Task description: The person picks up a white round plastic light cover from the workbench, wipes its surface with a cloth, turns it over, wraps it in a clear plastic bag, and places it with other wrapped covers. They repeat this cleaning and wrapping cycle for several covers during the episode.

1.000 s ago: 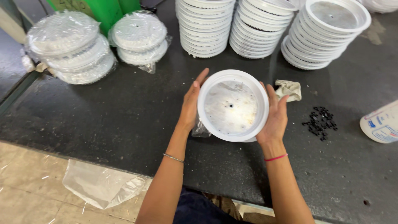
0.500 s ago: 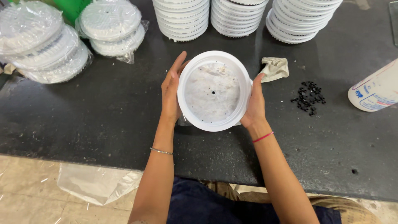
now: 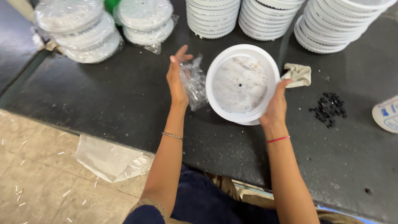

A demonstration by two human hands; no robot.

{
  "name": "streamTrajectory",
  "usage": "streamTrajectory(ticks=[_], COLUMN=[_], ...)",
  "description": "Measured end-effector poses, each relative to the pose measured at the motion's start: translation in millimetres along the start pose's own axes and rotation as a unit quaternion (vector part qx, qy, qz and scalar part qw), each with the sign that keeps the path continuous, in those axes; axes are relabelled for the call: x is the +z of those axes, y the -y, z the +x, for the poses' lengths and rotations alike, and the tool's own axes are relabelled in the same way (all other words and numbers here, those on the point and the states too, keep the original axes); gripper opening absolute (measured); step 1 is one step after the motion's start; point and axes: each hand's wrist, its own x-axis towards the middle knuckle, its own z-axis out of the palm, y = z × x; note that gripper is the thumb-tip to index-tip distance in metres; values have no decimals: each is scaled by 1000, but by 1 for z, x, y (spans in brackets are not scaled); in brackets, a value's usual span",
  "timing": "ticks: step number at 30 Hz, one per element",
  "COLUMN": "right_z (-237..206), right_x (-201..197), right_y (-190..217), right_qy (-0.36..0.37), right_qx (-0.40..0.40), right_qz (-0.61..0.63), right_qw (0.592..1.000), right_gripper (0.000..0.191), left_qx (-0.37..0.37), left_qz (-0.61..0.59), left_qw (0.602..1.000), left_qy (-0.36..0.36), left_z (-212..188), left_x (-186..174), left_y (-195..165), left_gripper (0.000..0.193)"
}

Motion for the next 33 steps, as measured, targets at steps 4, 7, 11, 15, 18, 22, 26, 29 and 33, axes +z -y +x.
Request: streamTrajectory(ticks=[4, 7, 11, 15, 18, 22, 26, 29, 33], right_z=[4, 10, 14, 7, -7, -10, -3, -9, -21], right_x=[-8, -18, -27, -14, 8, 24, 23, 26, 36], right_y=[4, 1, 2, 17, 26, 24, 22, 24, 26], right_qy=[-15, 1, 49, 139, 47, 78, 39, 24, 33], right_qx=[-12, -26, -49, -75, 52, 162, 177, 152, 96], right_qz=[-6, -10, -30, -52, 287, 340, 328, 287, 314], right_qw=[1000, 1000, 997, 986, 955, 923, 927, 945, 944], right_gripper=[87, 88, 88, 87, 82, 58, 53, 54, 63], left_qx=[134, 213, 247, 226, 171, 79, -49, -174, -234], left_qz=[127, 279, 378, 396, 269, 464, 492, 497, 508], left_qw=[981, 933, 879, 843, 858, 759, 684, 639, 650], left_qy=[-63, -83, -156, -286, -404, -450, -537, -561, -514], left_z=[-5, -29, -70, -124, -147, -175, -182, -174, -156], left_x=[-35, -90, -185, -287, -348, -372, -362, -353, -333], left_y=[-24, -54, -86, -78, -46, 1, 37, 60, 90], left_gripper=[59, 65, 74, 81, 68, 52, 28, 16, 11])
